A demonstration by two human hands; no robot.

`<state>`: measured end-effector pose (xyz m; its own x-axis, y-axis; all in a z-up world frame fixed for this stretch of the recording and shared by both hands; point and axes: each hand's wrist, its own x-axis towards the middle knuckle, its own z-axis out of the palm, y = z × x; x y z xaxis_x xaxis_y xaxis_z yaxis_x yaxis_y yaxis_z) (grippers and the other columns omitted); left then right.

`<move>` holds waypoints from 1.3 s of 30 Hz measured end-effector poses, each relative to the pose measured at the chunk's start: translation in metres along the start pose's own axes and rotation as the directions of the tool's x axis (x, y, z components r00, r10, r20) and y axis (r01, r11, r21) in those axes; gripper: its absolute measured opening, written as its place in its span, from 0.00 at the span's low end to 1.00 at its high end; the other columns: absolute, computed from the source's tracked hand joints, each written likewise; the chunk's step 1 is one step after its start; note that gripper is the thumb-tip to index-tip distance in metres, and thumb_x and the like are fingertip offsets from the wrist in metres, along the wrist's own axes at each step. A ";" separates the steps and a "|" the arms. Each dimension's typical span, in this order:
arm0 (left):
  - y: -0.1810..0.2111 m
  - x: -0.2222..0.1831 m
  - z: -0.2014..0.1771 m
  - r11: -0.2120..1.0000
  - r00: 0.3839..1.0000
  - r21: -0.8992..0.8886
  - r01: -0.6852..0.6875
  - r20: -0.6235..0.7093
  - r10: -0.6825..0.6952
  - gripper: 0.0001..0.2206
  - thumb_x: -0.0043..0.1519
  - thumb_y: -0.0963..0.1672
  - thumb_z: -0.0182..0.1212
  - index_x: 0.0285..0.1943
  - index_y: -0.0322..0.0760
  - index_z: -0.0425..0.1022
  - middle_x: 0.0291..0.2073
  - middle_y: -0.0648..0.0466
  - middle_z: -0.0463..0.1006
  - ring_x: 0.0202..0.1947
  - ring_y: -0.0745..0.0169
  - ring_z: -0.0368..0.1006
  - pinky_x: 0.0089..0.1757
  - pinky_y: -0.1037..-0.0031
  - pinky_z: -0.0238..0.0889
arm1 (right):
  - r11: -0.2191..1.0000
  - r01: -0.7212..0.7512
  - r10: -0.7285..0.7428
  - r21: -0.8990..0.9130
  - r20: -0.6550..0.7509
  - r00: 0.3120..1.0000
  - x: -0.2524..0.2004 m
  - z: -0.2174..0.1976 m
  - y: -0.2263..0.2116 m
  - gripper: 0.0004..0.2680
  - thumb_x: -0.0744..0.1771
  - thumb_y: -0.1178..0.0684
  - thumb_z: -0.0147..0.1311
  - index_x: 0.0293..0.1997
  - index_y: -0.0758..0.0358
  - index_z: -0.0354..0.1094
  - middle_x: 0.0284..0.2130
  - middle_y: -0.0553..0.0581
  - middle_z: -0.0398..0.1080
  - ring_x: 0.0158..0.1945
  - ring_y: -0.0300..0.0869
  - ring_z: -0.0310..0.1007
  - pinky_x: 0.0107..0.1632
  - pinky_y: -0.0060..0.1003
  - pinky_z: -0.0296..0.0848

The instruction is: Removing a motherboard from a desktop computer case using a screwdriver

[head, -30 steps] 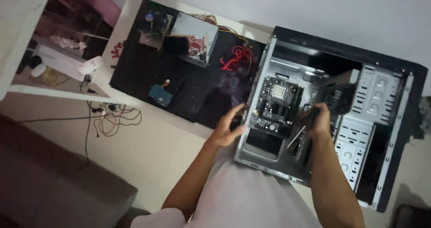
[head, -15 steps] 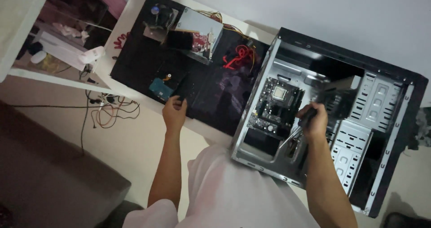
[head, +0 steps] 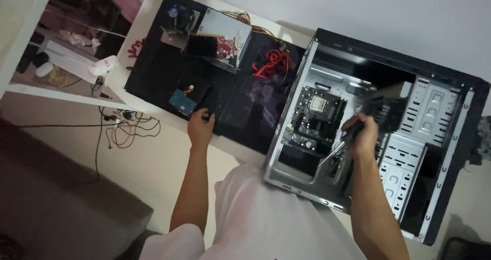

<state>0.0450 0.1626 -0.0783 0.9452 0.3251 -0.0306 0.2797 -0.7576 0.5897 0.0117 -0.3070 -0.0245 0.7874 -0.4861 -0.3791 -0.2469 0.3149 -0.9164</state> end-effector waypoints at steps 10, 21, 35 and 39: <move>0.013 -0.003 0.003 0.977 0.977 0.120 -0.175 -0.104 0.187 0.08 0.61 0.46 0.68 0.47 0.45 0.81 0.36 0.54 0.80 0.38 0.55 0.78 0.45 0.67 0.66 | 0.993 -0.010 0.005 -0.114 -0.039 0.999 0.015 -0.009 0.021 0.15 0.64 0.43 0.50 0.19 0.61 0.68 0.14 0.64 0.65 0.19 0.48 0.67 0.27 0.37 0.61; 0.015 0.007 0.005 0.979 0.985 0.110 -0.172 -0.002 0.173 0.07 0.63 0.47 0.65 0.48 0.50 0.82 0.42 0.55 0.80 0.46 0.55 0.78 0.46 0.63 0.67 | 0.984 0.000 0.001 -0.176 0.002 1.000 -0.009 0.006 -0.004 0.15 0.66 0.43 0.48 0.21 0.59 0.68 0.17 0.61 0.67 0.22 0.45 0.67 0.31 0.34 0.59; -0.003 0.014 0.037 0.957 0.980 0.232 -0.176 -0.048 0.192 0.03 0.63 0.46 0.62 0.41 0.49 0.81 0.38 0.55 0.78 0.41 0.51 0.76 0.43 0.60 0.64 | 0.984 -0.003 0.001 -0.176 -0.016 1.000 -0.004 0.004 0.003 0.15 0.65 0.43 0.51 0.19 0.62 0.67 0.14 0.64 0.64 0.17 0.46 0.62 0.21 0.36 0.57; -0.013 0.013 0.045 0.950 0.975 0.252 -0.185 -0.070 0.209 0.03 0.64 0.47 0.63 0.42 0.50 0.80 0.37 0.56 0.77 0.41 0.51 0.75 0.42 0.59 0.64 | 0.984 -0.037 0.026 -0.172 -0.062 0.998 0.007 -0.005 0.017 0.15 0.64 0.44 0.54 0.20 0.65 0.68 0.16 0.67 0.65 0.16 0.49 0.66 0.15 0.40 0.59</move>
<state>0.0609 0.1509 -0.1229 0.9685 0.1986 0.1501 0.1330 -0.9225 0.3623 0.0105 -0.3093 -0.0435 0.7440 -0.5273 -0.4103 -0.3690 0.1875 -0.9103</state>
